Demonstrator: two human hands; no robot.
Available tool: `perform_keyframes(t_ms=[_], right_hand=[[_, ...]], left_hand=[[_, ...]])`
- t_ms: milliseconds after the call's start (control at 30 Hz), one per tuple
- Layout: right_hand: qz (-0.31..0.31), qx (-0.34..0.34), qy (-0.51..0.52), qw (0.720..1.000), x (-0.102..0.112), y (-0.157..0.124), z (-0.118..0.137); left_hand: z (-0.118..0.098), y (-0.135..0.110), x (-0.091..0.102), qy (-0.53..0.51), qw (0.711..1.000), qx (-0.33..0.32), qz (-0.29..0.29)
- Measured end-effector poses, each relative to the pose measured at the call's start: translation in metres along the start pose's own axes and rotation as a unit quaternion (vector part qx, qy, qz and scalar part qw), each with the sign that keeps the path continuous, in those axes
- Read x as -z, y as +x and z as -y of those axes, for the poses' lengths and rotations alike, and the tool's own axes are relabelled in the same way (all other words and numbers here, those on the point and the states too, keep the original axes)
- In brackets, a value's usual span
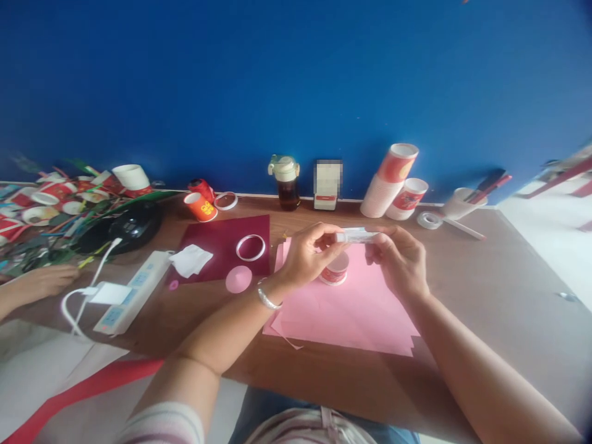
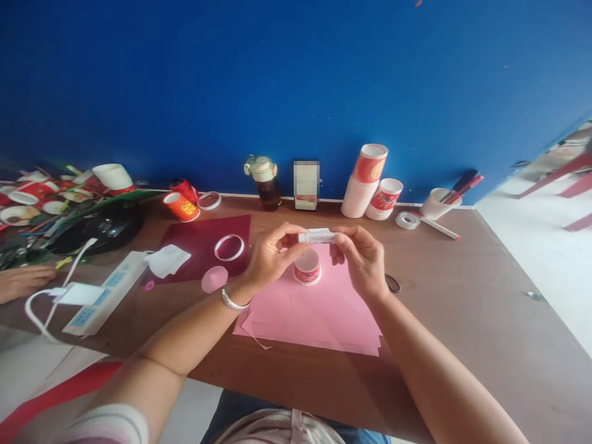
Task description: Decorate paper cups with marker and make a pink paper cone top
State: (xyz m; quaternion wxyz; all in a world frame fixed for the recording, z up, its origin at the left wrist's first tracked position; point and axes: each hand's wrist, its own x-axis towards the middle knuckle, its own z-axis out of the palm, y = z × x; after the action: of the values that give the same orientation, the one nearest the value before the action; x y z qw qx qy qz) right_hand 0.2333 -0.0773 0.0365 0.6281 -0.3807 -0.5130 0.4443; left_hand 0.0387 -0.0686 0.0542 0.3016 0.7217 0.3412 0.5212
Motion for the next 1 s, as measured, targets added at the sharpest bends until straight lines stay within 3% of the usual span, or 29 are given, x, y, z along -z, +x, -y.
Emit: perform_keyframes(t_ms=[167,367,500,633,800,900,1000], right_hand=[[0.042,-0.064,-0.030,0.997,-0.003,-0.001,0.002],[0.057,0.028,-0.011,0.998,-0.008,-0.005,-0.002],[0.063,-0.046,0.038,0.996,-0.009,-0.006,0.000],[0.078,-0.088,0.041,0.992,-0.007,-0.006,0.001],[0.074,-0.055,-0.015,0.996,-0.003,-0.008,-0.005],[0.078,-0.013,-0.001,0.997,-0.002,-0.008,-0.006],[0.096,-0.026,0.037,0.994,-0.003,-0.006,-0.003]], left_hand=[[-0.009,0.001,0.003,0.052,0.996,-0.067,0.000],[0.002,0.000,0.004,-0.068,0.998,0.014,0.004],[0.004,0.000,0.005,-0.062,0.998,0.016,0.018],[-0.005,0.000,0.008,0.011,0.999,-0.031,0.024],[-0.014,0.002,0.010,0.062,0.995,-0.073,0.032],[-0.014,0.002,0.010,0.065,0.995,-0.070,0.025],[-0.014,0.002,0.011,0.053,0.997,-0.055,0.015]])
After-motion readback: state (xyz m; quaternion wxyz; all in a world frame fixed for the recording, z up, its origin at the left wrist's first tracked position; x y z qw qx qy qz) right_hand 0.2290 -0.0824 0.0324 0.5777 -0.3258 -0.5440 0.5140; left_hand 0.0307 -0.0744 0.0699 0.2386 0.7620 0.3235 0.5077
